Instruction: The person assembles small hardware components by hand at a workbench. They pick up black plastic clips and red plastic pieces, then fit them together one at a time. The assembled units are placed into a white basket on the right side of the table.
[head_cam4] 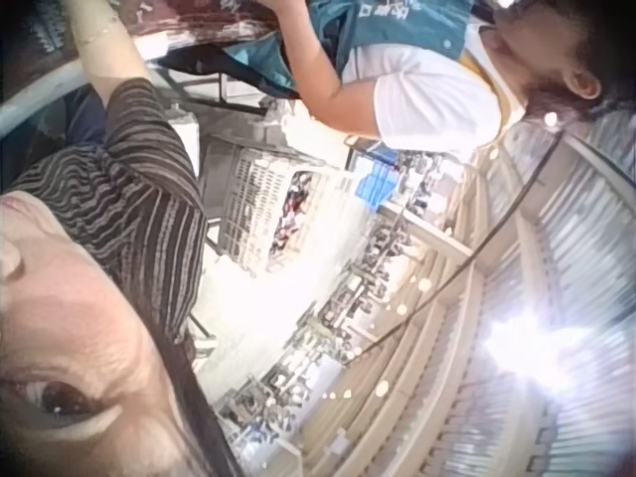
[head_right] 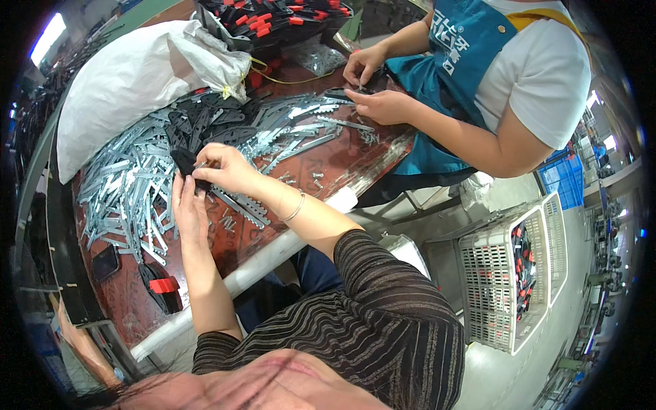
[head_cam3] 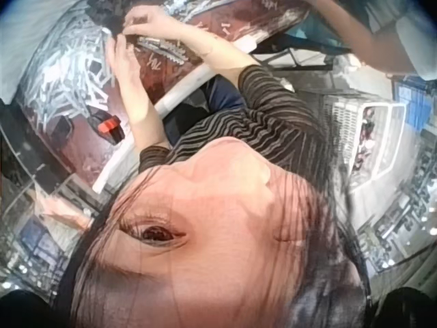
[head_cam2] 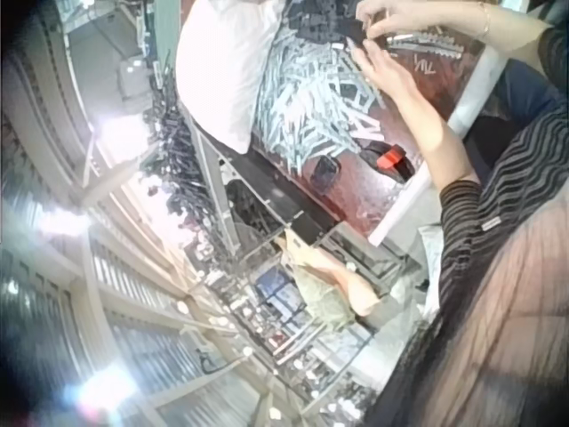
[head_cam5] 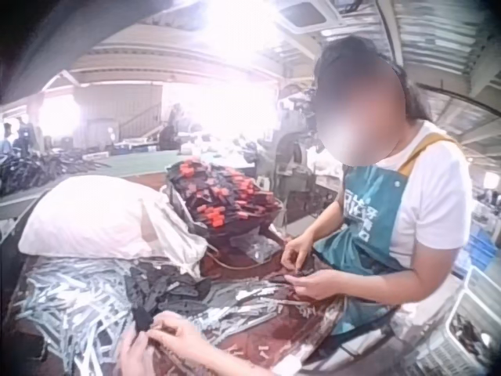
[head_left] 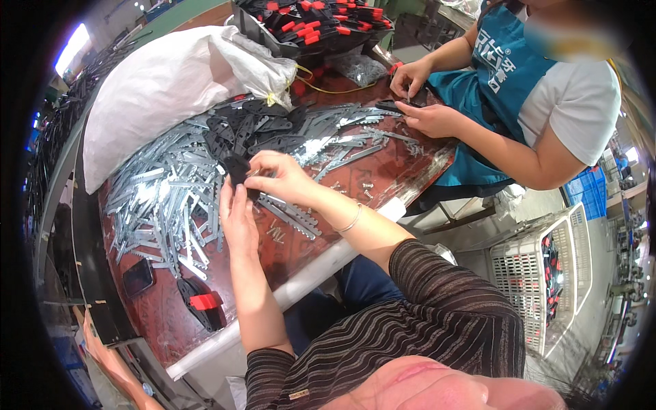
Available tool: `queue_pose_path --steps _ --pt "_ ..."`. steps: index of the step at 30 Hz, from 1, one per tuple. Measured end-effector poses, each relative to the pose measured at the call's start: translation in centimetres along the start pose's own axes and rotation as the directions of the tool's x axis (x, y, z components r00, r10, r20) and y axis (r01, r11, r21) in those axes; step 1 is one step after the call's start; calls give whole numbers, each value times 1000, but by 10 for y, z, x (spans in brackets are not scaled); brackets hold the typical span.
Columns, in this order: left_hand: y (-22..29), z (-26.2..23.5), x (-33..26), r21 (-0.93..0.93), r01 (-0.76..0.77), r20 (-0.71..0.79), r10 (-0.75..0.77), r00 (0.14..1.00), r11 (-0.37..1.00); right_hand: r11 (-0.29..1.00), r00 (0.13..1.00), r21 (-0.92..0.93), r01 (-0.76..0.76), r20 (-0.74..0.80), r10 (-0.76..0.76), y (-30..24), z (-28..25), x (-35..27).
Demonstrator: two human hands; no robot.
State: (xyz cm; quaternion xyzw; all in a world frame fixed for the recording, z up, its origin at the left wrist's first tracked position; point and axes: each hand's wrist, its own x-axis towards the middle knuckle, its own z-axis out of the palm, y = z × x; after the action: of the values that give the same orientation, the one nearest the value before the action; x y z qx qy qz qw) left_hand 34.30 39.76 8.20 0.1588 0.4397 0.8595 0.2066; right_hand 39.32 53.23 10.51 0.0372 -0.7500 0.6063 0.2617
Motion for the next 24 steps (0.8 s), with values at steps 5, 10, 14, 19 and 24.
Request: queue_pose_path --steps 5,10,14,19,24 --pt "18 -16 0 -161 361 178 -333 926 918 630 830 -568 530 195 -523 -31 -21 7" --pt "13 0 -5 15 357 122 -356 926 934 568 806 -574 591 379 -455 -31 -40 15" --pt "2 -11 2 -23 279 46 -278 959 960 657 961 -705 268 147 -234 22 -102 51" --pt "-2 -3 9 -43 253 -96 -256 962 966 564 982 -805 185 135 -128 61 -112 88" --pt "-3 -4 10 234 64 -143 -30 989 970 224 988 -972 -74 -41 150 123 -152 141"
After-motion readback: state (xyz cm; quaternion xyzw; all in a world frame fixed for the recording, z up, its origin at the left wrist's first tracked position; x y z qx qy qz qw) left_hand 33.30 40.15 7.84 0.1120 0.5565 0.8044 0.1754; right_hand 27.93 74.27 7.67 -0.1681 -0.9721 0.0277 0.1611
